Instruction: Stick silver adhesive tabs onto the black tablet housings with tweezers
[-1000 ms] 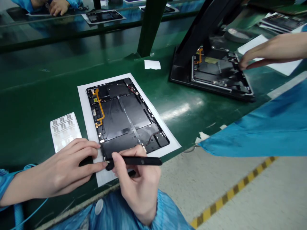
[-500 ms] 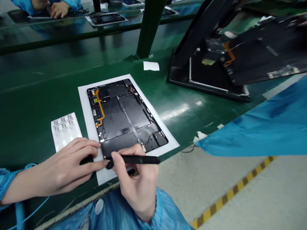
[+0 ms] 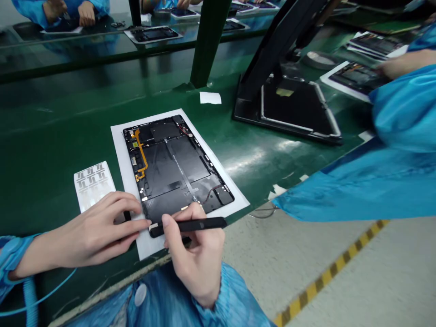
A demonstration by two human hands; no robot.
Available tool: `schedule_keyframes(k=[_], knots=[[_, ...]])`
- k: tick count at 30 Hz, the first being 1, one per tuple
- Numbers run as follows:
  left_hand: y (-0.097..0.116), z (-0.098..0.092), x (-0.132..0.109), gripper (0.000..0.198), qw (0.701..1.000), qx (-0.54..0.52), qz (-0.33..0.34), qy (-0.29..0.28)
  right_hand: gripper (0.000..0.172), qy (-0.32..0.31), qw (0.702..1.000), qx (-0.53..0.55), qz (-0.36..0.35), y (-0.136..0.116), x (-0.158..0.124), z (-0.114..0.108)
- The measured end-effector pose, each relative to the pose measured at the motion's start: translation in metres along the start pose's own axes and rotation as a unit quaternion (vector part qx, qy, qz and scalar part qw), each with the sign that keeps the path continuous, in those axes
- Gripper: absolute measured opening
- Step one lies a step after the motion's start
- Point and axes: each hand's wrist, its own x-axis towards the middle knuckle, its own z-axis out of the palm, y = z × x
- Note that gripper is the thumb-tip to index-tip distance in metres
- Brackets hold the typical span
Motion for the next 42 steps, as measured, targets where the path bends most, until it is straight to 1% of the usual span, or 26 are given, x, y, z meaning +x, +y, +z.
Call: schedule_keyframes(k=[4,9,11,14,16,19,21,25,27,35,42], knots=[[0.0,0.0,0.0,0.024,1.0,0.007,-0.004,-0.009,0.02,0.002,1.0,-0.028,-0.001,-0.002,0.001,0.0],[0.0,0.001,0.0,0.025,1.0,0.017,-0.007,-0.011,0.021,-0.01,0.999,-0.038,0.006,-0.007,0.004,0.0],[0.0,0.002,-0.001,0.025,1.0,0.016,-0.011,-0.015,0.02,0.0,0.998,-0.055,-0.018,-0.007,0.002,0.002],[0.001,0.003,-0.002,0.025,1.0,0.016,-0.017,-0.018,0.017,0.016,0.996,-0.053,-0.074,-0.003,-0.002,0.005],[0.002,0.003,-0.002,0.024,1.0,0.018,-0.014,-0.017,0.016,0.005,0.994,-0.045,-0.102,-0.001,-0.005,0.005],[0.002,0.003,-0.002,0.023,1.0,0.019,-0.012,-0.009,0.016,-0.021,0.992,-0.052,-0.115,0.002,-0.006,0.004],[0.002,0.003,-0.001,0.023,1.0,0.018,-0.013,-0.009,0.015,-0.02,0.993,-0.047,-0.107,0.002,-0.007,0.004],[0.001,0.001,-0.001,0.023,1.0,0.015,-0.012,-0.014,0.015,0.021,0.998,0.011,-0.059,0.001,-0.008,0.004],[0.001,0.001,0.0,0.023,1.0,0.015,-0.014,-0.013,0.015,0.03,0.998,0.029,-0.039,0.0,-0.008,0.005],[0.001,0.002,-0.002,0.023,1.0,0.003,-0.016,-0.006,0.013,0.014,0.999,0.025,-0.024,-0.001,-0.006,0.003],[0.0,0.002,0.0,0.023,1.0,0.003,-0.017,-0.004,0.017,0.026,0.999,0.042,-0.002,-0.002,-0.007,0.004]])
